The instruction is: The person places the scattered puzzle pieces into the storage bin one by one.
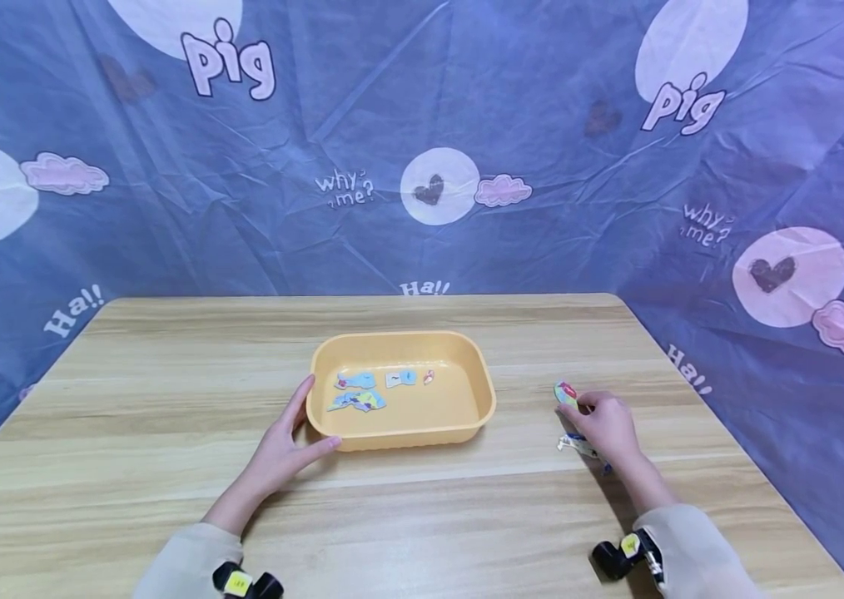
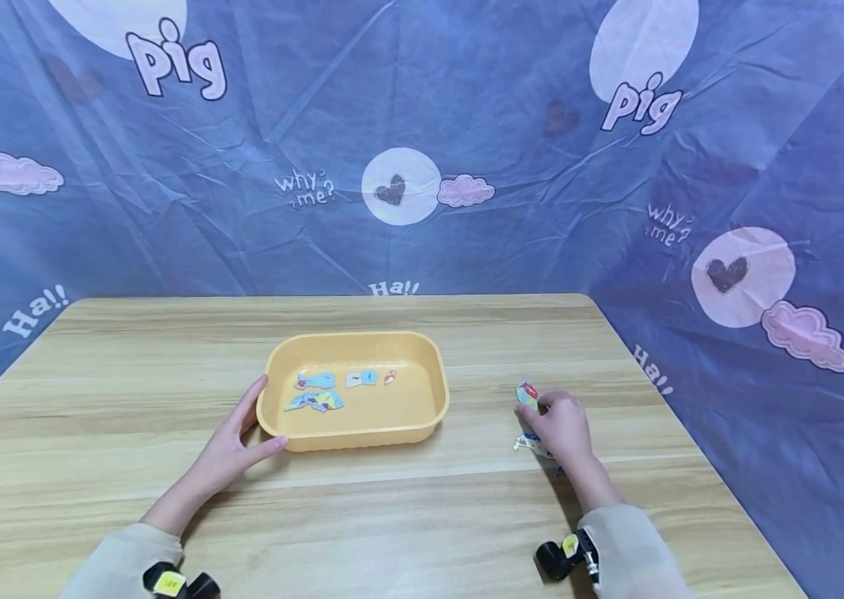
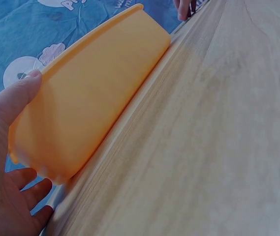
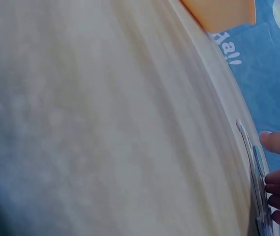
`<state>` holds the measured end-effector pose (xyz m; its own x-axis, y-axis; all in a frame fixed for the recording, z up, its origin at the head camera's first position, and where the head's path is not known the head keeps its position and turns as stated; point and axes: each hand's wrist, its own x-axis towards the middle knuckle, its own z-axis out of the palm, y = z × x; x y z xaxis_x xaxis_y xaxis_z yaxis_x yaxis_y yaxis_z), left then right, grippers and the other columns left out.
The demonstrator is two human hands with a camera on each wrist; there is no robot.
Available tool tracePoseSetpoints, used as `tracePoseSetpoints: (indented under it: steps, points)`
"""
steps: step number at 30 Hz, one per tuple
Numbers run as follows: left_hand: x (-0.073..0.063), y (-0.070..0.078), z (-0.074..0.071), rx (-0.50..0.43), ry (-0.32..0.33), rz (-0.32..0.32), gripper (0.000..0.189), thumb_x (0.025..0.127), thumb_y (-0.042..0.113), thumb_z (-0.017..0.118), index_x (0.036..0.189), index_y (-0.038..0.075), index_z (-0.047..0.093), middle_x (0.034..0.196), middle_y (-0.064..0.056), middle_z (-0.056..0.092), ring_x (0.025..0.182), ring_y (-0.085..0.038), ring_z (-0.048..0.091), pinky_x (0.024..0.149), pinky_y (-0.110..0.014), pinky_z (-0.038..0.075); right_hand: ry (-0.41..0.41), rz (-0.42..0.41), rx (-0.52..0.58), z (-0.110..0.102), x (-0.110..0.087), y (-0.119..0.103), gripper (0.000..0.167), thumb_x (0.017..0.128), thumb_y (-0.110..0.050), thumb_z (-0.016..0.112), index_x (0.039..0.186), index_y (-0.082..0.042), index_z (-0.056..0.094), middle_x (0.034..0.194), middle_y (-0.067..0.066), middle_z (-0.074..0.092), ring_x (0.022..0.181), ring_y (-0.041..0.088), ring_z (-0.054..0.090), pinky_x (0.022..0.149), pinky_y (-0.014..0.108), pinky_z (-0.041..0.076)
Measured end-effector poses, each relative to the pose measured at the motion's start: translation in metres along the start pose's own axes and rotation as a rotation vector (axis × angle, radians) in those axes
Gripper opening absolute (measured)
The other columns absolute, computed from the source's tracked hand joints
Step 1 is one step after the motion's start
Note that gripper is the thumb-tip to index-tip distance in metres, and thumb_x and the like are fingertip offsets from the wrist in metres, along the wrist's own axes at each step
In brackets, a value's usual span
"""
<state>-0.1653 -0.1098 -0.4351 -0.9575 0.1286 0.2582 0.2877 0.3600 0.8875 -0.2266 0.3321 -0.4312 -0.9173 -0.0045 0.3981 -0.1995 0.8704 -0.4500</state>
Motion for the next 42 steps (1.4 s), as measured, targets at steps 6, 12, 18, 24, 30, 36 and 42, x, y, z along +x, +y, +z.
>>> tracePoseSetpoints:
  steps: [6, 12, 18, 24, 30, 36, 42]
  points:
    - [0.0, 0.0, 0.0, -0.006, -0.004, -0.01, 0.091, 0.07, 0.029, 0.072, 0.139, 0.022, 0.014, 0.137, -0.014, 0.026, 0.121, -0.028, 0.027, 0.098, -0.048, 0.014, 0.043, -0.028, -0.03, 0.005, -0.002, -0.002, 0.027, 0.067, -0.021, 0.072, 0.066, 0.004, 0.062, 0.075, 0.02, 0.059, 0.068, 0.033, 0.051, 0.06, 0.042, 0.038]
    - [0.0, 0.001, 0.0, -0.005, -0.015, -0.028, 0.09, 0.07, 0.029, 0.072, 0.139, 0.023, 0.014, 0.137, -0.011, 0.026, 0.122, -0.025, 0.026, 0.099, -0.046, 0.013, 0.082, -0.049, -0.063, 0.01, -0.001, -0.002, 0.036, 0.066, -0.021, 0.073, 0.078, 0.011, 0.063, 0.079, 0.025, 0.06, 0.073, 0.039, 0.051, 0.065, 0.045, 0.036]
    - [0.0, -0.001, 0.0, -0.006, -0.014, -0.03, 0.09, 0.07, 0.03, 0.071, 0.139, 0.024, 0.014, 0.137, -0.011, 0.026, 0.122, -0.024, 0.026, 0.099, -0.046, 0.012, 0.069, -0.032, -0.07, 0.011, 0.0, -0.002, 0.036, 0.067, -0.018, 0.072, 0.083, 0.013, 0.062, 0.084, 0.027, 0.058, 0.08, 0.04, 0.051, 0.072, 0.046, 0.035]
    - [0.0, -0.001, 0.0, 0.002, -0.017, -0.032, 0.09, 0.07, 0.031, 0.071, 0.139, 0.026, 0.013, 0.137, -0.011, 0.026, 0.122, -0.025, 0.026, 0.099, -0.047, 0.013, 0.07, -0.018, -0.056, 0.013, 0.001, -0.004, 0.035, 0.068, -0.016, 0.072, 0.084, 0.013, 0.061, 0.086, 0.028, 0.058, 0.083, 0.04, 0.05, 0.075, 0.046, 0.034]
    - [0.0, -0.002, 0.0, 0.004, -0.013, -0.035, 0.09, 0.07, 0.031, 0.071, 0.139, 0.027, 0.014, 0.137, -0.011, 0.026, 0.122, -0.025, 0.027, 0.099, -0.047, 0.013, 0.104, -0.004, -0.058, 0.016, 0.002, -0.006, 0.04, 0.066, -0.021, 0.073, 0.082, 0.014, 0.061, 0.079, 0.026, 0.059, 0.077, 0.039, 0.051, 0.072, 0.045, 0.034]
    - [-0.001, -0.002, 0.001, 0.003, -0.013, -0.033, 0.09, 0.07, 0.031, 0.071, 0.139, 0.027, 0.014, 0.137, -0.011, 0.026, 0.122, -0.025, 0.026, 0.099, -0.047, 0.013, 0.115, 0.011, -0.057, 0.017, 0.002, -0.007, 0.033, 0.067, -0.015, 0.071, 0.08, 0.013, 0.061, 0.08, 0.027, 0.059, 0.078, 0.039, 0.05, 0.072, 0.045, 0.033]
    - [-0.001, -0.002, 0.001, 0.005, -0.014, -0.04, 0.09, 0.07, 0.031, 0.071, 0.139, 0.027, 0.014, 0.137, -0.011, 0.026, 0.122, -0.025, 0.026, 0.099, -0.047, 0.013, 0.068, 0.034, -0.029, 0.016, 0.004, -0.009, 0.027, 0.068, -0.008, 0.067, 0.085, 0.013, 0.061, 0.086, 0.028, 0.058, 0.082, 0.039, 0.05, 0.074, 0.045, 0.032]
